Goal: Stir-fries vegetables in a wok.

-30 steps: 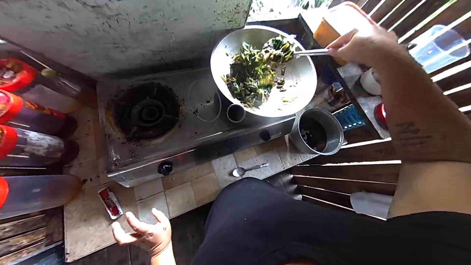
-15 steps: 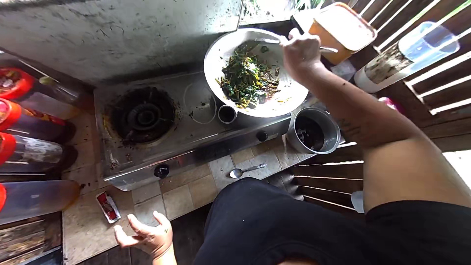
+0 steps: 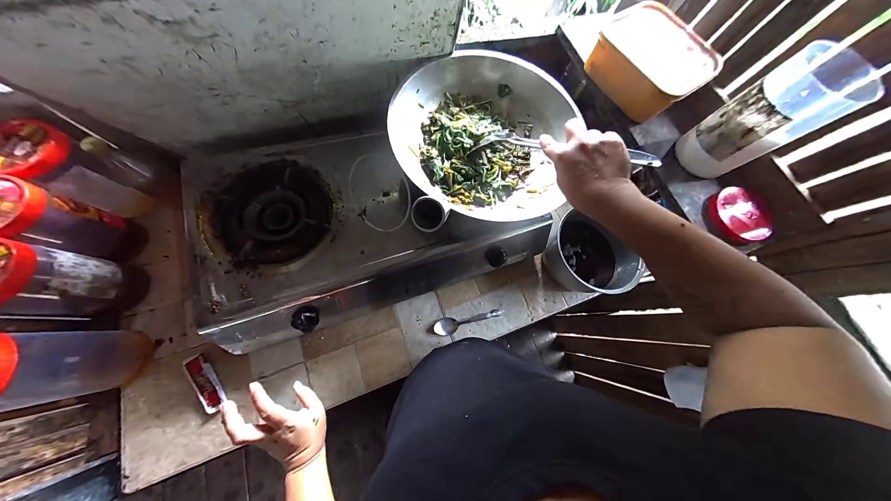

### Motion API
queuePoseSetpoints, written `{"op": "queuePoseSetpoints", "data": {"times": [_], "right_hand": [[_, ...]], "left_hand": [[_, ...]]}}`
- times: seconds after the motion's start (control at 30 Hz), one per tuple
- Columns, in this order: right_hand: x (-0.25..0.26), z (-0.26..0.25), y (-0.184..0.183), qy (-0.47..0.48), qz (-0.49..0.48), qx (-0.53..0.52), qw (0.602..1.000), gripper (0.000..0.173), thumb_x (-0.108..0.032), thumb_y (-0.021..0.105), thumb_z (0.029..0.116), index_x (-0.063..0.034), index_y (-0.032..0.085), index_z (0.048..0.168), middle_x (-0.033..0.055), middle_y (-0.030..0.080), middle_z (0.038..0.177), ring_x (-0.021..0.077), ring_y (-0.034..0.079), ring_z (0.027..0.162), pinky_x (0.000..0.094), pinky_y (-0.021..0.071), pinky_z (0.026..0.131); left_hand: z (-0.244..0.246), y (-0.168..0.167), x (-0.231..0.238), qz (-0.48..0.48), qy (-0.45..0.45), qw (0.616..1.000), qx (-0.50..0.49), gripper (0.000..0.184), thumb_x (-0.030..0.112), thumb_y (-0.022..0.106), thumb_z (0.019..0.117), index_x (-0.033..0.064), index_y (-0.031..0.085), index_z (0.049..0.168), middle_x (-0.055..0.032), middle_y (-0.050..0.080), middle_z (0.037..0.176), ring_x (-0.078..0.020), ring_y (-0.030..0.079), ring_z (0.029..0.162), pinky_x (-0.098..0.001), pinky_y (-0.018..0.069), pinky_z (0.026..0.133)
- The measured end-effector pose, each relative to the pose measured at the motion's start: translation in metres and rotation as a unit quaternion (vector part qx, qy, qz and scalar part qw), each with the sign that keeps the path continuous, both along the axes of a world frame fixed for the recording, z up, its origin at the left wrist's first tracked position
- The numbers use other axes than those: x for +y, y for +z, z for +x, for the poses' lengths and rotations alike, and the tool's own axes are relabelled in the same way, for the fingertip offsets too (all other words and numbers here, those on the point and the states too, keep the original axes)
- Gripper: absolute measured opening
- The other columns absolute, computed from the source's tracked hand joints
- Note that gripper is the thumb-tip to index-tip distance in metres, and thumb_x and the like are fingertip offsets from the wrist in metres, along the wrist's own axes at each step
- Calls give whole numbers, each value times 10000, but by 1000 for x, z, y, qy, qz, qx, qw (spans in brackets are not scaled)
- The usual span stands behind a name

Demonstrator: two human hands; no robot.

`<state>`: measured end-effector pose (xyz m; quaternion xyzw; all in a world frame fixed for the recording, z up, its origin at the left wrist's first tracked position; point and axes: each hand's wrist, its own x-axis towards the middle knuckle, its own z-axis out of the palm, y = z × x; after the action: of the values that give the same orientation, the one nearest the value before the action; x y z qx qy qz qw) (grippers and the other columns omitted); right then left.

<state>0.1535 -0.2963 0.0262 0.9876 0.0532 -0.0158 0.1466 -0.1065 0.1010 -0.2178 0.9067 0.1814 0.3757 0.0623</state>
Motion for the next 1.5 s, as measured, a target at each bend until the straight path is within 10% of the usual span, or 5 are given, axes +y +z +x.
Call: {"op": "queuePoseSetpoints", "data": {"times": [0.57,0.67,0.87,1.2,1.5], "right_hand": [[-29,1,61,-78,13,37,996,361,-23,582,972,-182,743,1254,282,673,1180,530,654,1033,716,494,760],[-29,35,75,-182,-4,35,983,203,-135,645,947,2,725,1074,321,679,1112,546,624,1109,749,451,795],[-15,126,70,-203,13,35,978,411,-185,657,934,142,608,1177,379,567,1303,548,491,1310,766,359,979],[18,105,79,1,-45,97,994,167,-116,634,961,-59,742,1075,266,685,1136,505,612,1152,747,435,899],[-59,128,82,-174,-29,85,981,292,-146,728,881,113,644,986,360,638,1045,546,613,1041,746,439,813]], "left_hand": [[-3,-1,-11,-3,33,999,7,595,187,686,904,-173,520,1349,-479,428,1378,-552,430,1337,-414,327,1162],[-4,0,-14,-2,40,999,9,597,191,682,907,-171,518,1352,-469,435,1380,-543,434,1337,-400,326,1161],[-20,-1,-21,8,65,998,13,584,202,633,951,-181,486,1365,-481,408,1388,-510,429,1333,-359,321,1143],[-16,-1,-36,8,81,996,22,600,227,639,954,-167,485,1380,-466,426,1383,-489,447,1327,-347,329,1138],[-19,0,-41,7,92,995,34,594,225,625,951,-164,490,1379,-472,424,1376,-497,451,1310,-351,333,1127]]}}
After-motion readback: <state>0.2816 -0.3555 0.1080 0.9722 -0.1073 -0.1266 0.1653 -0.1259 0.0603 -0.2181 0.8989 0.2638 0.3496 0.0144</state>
